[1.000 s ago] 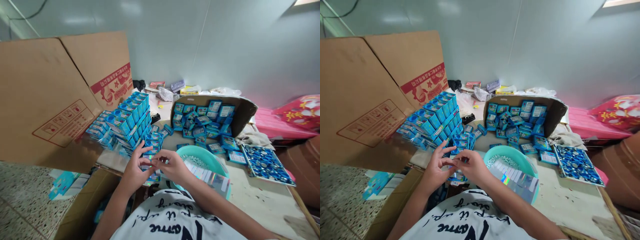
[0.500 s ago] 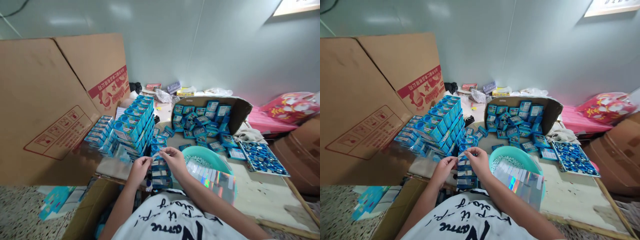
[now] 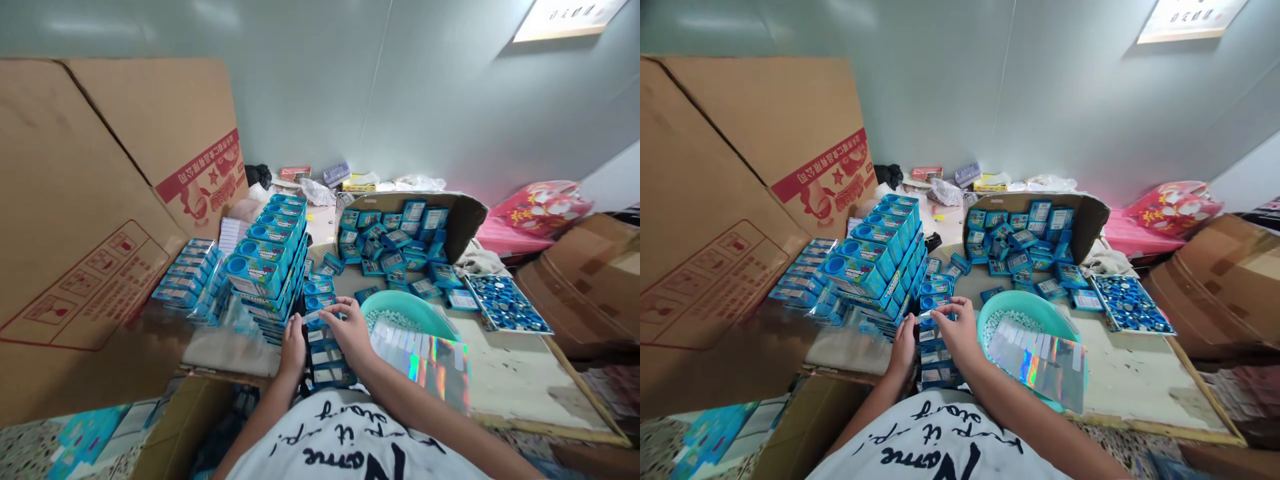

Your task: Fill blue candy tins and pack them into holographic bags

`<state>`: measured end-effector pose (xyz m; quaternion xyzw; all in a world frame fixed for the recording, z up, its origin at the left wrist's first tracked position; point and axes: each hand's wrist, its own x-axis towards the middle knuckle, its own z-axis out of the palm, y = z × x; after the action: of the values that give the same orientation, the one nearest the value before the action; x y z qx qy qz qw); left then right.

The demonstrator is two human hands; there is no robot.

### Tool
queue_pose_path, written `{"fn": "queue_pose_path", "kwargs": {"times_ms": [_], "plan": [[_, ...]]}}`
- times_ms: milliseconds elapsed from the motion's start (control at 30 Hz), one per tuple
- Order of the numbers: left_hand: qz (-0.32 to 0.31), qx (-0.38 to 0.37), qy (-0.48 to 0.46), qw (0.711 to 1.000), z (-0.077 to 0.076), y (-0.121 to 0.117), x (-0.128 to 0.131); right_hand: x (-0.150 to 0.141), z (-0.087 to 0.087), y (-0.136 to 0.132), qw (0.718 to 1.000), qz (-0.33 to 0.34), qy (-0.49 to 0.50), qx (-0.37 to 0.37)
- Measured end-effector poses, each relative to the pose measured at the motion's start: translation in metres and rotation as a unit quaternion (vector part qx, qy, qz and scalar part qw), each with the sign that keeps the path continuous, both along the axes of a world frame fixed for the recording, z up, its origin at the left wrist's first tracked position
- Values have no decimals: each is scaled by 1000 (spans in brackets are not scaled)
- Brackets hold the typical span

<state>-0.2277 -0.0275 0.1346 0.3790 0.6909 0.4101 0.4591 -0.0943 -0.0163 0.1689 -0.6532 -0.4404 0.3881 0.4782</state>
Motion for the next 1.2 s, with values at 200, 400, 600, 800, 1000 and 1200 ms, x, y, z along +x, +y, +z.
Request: {"fn": "queue_pose_path", "kwargs": {"times_ms": [200,400,600,800,1000,1200], "plan": [[18,-12,-28,999,-14,4,2,-1,-2,0,999,-10,-37,6],[45,-16,-33,998,-24,1,5,-1,-7,-2,999,-21,-35,-30],[-4,27,-62,998,-22,1,11,2,-14,1,999,-14,16,-25],[3,47,-102,994,-25,4,4,16,-16,1,977,1,187,-104],[152,133,12,979,-33,-43,-11,144,-31,-12,984,-77,52,-149],[153,264,62,950,-3,-84,-18,298,-71,-63,928,-185,-186,-265]]}}
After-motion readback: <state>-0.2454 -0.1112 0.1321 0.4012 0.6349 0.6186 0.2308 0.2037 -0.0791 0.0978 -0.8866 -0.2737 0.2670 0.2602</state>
